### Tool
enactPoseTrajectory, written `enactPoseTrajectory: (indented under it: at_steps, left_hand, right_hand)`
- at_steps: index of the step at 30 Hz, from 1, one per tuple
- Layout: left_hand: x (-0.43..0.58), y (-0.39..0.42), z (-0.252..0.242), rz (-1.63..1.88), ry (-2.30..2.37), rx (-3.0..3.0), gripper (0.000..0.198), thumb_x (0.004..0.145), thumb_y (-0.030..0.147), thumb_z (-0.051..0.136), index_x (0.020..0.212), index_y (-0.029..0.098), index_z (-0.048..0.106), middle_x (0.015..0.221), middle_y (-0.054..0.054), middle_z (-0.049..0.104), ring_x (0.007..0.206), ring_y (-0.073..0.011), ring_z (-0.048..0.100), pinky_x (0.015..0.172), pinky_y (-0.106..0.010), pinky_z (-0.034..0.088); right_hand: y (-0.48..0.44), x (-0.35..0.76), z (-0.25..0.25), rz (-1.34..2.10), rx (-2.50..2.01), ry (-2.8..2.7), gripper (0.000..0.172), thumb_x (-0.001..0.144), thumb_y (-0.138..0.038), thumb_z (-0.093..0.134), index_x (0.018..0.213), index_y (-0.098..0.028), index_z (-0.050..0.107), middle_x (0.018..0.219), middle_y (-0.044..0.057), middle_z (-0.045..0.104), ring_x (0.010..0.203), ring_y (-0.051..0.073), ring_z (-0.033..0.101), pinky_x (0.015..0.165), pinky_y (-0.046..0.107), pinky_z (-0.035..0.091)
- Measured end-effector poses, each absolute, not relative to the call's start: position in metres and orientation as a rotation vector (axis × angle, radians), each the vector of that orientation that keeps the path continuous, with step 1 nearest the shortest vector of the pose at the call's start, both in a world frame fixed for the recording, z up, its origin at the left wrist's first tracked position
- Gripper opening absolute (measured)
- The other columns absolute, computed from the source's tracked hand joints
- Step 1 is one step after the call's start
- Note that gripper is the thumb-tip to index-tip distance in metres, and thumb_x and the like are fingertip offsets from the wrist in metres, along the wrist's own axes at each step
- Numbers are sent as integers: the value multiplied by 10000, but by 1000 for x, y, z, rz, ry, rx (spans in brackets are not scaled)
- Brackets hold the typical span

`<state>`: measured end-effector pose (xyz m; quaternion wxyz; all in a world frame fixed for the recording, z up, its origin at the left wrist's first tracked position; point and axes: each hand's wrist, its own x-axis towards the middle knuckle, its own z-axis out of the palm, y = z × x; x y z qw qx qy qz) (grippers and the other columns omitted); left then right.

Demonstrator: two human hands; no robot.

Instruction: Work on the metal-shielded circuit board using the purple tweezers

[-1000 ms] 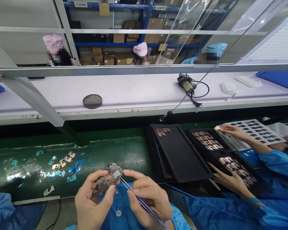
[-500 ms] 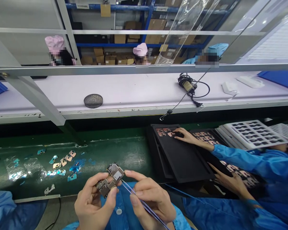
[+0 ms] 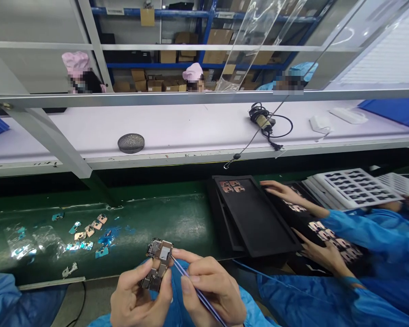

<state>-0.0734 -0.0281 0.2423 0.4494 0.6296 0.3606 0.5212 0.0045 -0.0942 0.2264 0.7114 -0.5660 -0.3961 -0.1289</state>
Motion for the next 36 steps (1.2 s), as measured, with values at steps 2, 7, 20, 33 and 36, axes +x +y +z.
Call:
enactPoseTrajectory:
  at_steps: [2,7,20,33,36]
  left_hand:
    - [-74,-30,241,1294,884,1562,322,711,165,846,980,235,682,794,21,796,589,-192,746,579,-285,620]
    - [-75,-32,238,1329,871,1584,295,764,229,835,1003,256,663,797,45,794,574,-166,742,560,-249,608]
    - [-77,-24,230,1437,815,1659,353,685,88,826,989,207,692,766,36,795,537,-148,738,511,-191,601]
    - [-79,-17,228,1490,588,1748,346,723,73,806,1042,138,688,800,3,804,536,-141,743,537,-149,611]
    - [-80,-15,228,1492,595,1747,386,707,46,802,1062,141,686,808,1,805,556,-147,750,528,-145,606]
  right_hand:
    - [-91,1,222,-284,-1239,-856,292,849,-49,631,1068,-242,642,733,-18,596,637,179,719,701,447,716]
    - [-89,-4,222,-317,-1235,-814,257,863,-68,645,1047,-248,636,719,-24,581,629,175,714,680,435,719]
    - [-95,-4,232,-212,-1325,-918,418,831,27,643,1122,-267,587,786,-28,606,824,218,782,765,405,708]
    - [-93,-12,216,-353,-1257,-937,326,945,-73,576,1222,-245,567,808,-28,606,700,138,712,836,448,699]
    - [-94,-12,214,-307,-1257,-944,302,954,-113,595,1213,-265,560,800,-33,618,769,158,743,855,456,688]
